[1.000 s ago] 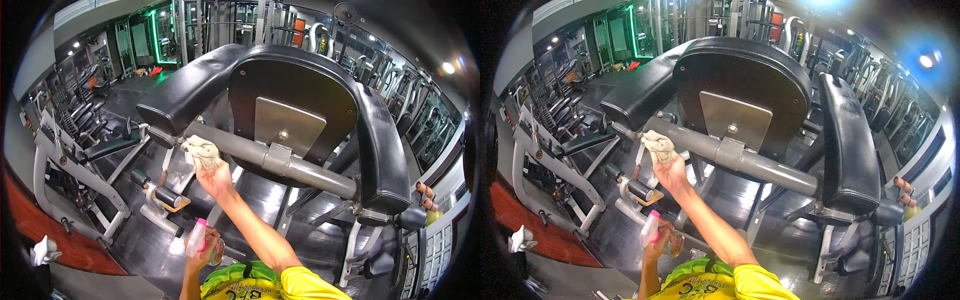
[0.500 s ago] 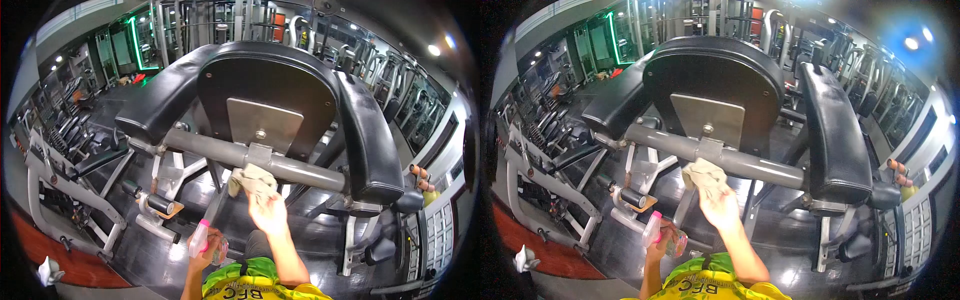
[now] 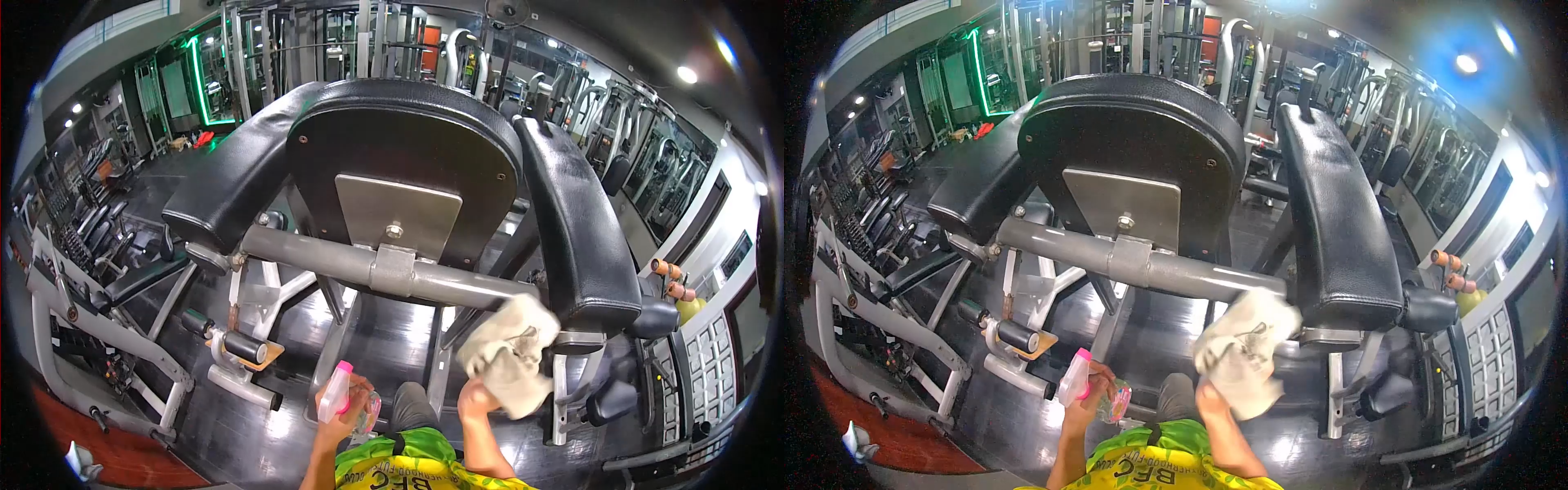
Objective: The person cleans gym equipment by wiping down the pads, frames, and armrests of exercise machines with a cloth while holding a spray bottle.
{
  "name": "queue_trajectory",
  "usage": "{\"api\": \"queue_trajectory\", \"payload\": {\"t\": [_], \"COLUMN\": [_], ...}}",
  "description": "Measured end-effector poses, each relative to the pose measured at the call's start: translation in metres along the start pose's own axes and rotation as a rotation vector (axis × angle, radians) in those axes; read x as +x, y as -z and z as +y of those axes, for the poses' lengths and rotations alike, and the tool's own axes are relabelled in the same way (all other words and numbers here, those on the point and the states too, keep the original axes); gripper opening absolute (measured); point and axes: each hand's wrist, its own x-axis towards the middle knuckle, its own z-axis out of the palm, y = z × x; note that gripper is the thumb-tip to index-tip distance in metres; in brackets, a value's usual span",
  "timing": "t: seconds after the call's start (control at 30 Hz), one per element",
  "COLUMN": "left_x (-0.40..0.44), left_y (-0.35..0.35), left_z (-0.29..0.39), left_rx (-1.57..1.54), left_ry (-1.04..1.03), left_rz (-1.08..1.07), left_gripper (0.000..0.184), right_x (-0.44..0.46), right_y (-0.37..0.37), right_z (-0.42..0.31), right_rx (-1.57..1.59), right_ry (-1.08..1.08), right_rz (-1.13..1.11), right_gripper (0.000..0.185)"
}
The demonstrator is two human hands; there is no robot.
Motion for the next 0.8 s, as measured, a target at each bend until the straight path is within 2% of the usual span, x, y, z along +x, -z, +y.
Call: {"api": "queue_trajectory", "payload": {"t": [0.03,0.07,0.13,0.2,0.33,0.4,0.53,0.67,0.77,0.8], "left_x": [-0.001,-0.001,-0.002,-0.002,-0.001,-0.002,-0.005,-0.007,-0.014,-0.015], "left_y": [0.001,0.002,0.006,0.01,0.003,0.002,-0.001,-0.002,-0.004,-0.003], "left_z": [0.0,0.001,0.0,-0.001,0.007,0.007,0.008,0.008,0.007,0.008], "left_rx": [0.0,-0.006,-0.012,0.046,0.042,0.047,0.046,0.064,0.015,-0.019], "left_ry": [-0.001,-0.014,-0.029,-0.021,-0.069,-0.083,-0.065,-0.08,-0.066,-0.059], "left_rz": [0.001,0.001,0.008,-0.006,0.084,0.118,0.136,0.103,0.101,0.095], "left_gripper": [0.019,0.018,0.018,0.017,0.015,0.012,0.011,0.012,0.014,0.015], "right_x": [0.01,0.021,0.038,0.036,0.031,0.026,0.022,0.021,0.027,0.028], "right_y": [-0.069,-0.139,-0.187,-0.208,-0.234,-0.253,-0.276,-0.279,-0.26,-0.253], "right_z": [-0.037,-0.075,-0.084,-0.069,-0.043,-0.03,0.001,-0.009,-0.043,-0.055], "right_rx": [-0.618,-1.102,-1.537,-1.511,-1.41,-1.373,-1.314,-1.404,-1.509,-1.512], "right_ry": [0.366,0.893,1.147,1.181,1.147,1.131,1.165,1.166,1.086,1.077], "right_rz": [-0.279,-0.349,-0.416,-0.482,-0.6,-0.683,-0.909,-0.964,-1.096,-1.053], "right_gripper": [0.039,0.031,0.036,0.051,0.052,0.042,0.04,0.039,0.034,0.034]}}
